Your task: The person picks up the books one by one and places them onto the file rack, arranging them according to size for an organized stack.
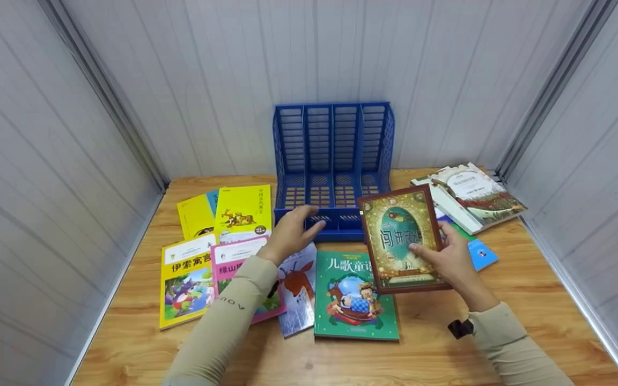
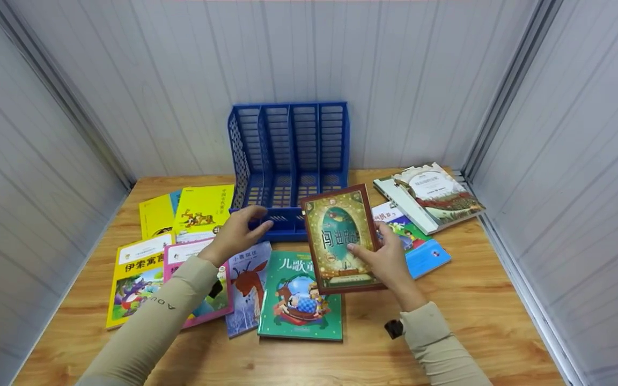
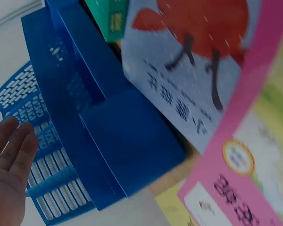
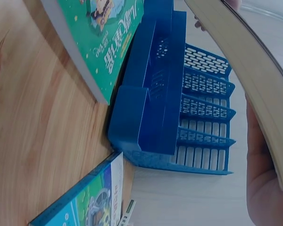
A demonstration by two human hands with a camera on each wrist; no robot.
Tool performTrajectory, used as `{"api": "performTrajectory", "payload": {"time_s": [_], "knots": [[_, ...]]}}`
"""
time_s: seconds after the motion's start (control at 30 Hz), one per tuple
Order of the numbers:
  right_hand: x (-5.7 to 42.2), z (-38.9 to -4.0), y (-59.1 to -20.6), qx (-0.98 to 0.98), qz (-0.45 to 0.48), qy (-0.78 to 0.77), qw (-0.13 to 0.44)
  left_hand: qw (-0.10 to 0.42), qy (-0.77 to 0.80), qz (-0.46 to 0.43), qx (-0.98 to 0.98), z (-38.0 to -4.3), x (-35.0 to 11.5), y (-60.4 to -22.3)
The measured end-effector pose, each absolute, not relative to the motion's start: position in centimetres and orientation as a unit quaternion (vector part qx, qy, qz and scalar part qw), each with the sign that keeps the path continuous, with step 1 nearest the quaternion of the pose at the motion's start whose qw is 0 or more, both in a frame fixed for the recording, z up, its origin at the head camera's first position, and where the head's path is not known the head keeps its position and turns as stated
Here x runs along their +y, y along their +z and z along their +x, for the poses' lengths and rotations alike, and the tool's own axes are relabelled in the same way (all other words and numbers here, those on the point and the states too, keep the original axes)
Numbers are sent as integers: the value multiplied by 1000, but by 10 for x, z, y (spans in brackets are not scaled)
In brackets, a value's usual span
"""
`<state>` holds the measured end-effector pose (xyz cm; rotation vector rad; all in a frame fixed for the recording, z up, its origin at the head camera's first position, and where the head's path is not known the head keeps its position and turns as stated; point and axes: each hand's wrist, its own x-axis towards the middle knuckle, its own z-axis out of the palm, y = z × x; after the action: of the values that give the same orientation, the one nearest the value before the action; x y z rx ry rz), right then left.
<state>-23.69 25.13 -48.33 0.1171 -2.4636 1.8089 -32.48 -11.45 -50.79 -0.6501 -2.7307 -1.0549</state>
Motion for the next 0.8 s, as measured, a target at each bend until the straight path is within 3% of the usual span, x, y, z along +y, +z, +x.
{"api": "performTrajectory", "payload": {"time_s": [0.8], "knots": [[206, -239, -495, -781, 90, 618, 31, -42, -669, -211, -712, -310, -81, -493]]}}
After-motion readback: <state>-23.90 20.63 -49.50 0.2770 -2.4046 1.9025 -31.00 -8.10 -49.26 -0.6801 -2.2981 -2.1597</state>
